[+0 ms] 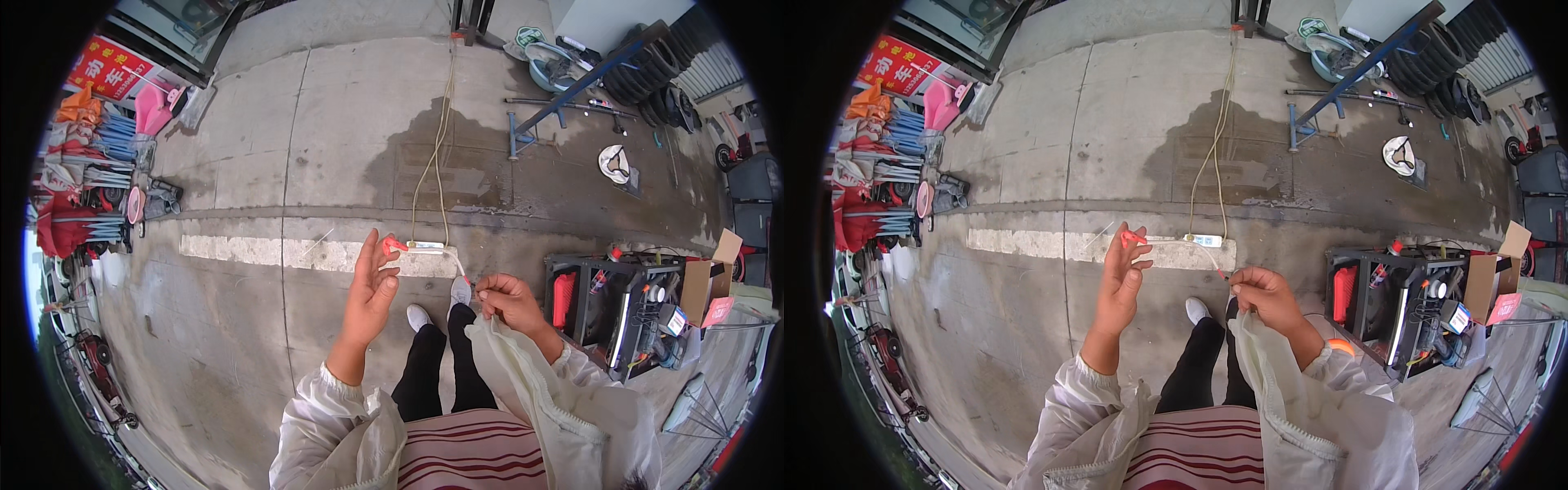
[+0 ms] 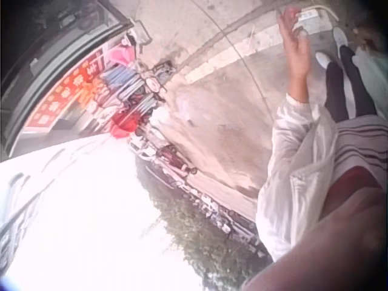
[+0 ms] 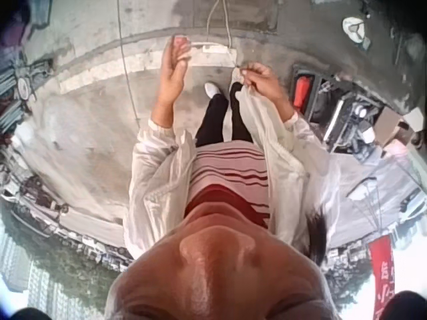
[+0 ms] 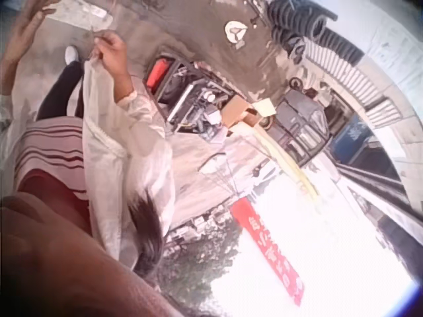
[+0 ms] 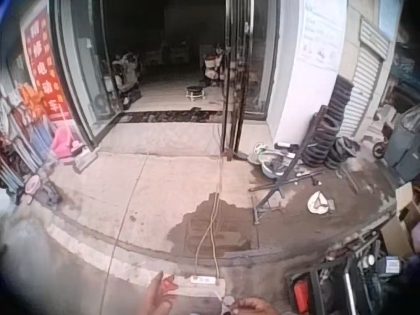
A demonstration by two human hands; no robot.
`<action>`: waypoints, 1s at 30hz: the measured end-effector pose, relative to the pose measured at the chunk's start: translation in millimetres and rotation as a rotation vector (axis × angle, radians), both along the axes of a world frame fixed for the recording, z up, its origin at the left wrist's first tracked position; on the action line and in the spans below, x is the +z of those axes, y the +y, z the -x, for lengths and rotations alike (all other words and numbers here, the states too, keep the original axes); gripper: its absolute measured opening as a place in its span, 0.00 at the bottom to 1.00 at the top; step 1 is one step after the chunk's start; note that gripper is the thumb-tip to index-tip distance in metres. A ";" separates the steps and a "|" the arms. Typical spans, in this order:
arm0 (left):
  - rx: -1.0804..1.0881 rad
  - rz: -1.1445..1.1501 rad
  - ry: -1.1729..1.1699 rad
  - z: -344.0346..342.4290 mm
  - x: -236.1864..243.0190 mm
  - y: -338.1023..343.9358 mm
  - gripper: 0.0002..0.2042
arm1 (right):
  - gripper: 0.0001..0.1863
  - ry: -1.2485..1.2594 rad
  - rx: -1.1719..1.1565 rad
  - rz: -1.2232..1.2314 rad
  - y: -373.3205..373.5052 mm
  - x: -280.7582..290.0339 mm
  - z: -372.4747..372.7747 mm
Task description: The person sits on the floor and repairs a red wire by stripping the insulation, twisting the exposed strands, and connecting it to a terminal. They use scissors to cut the wire and a screwdriver to tighten the connection.
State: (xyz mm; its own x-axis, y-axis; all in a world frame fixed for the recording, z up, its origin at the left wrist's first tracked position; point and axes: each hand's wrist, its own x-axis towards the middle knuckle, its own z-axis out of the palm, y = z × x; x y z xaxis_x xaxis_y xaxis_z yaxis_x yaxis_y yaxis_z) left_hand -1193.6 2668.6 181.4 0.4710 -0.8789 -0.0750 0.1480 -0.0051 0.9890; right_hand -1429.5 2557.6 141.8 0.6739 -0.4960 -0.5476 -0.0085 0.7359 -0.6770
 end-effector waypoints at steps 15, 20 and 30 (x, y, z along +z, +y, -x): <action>-0.626 0.205 0.175 162.3 209.3 -38.6 0.15 | 0.06 0.047 -0.723 0.472 119.2 199.1 182.2; -0.668 0.122 0.284 218.2 217.3 -23.5 0.15 | 0.15 -0.106 -0.829 0.358 165.8 214.9 233.3; -0.443 -0.085 -0.089 296.9 179.7 41.8 0.09 | 0.09 0.072 -0.583 0.457 249.0 202.7 301.5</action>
State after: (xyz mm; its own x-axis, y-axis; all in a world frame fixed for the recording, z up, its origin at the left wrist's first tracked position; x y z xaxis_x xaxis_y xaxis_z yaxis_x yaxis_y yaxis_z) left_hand -1490.5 2710.4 361.1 0.0592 -0.9895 -0.1317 0.0276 -0.1303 0.9911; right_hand -1731.0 2806.6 344.5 0.2022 -0.9511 -0.2336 0.2417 0.2796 -0.9292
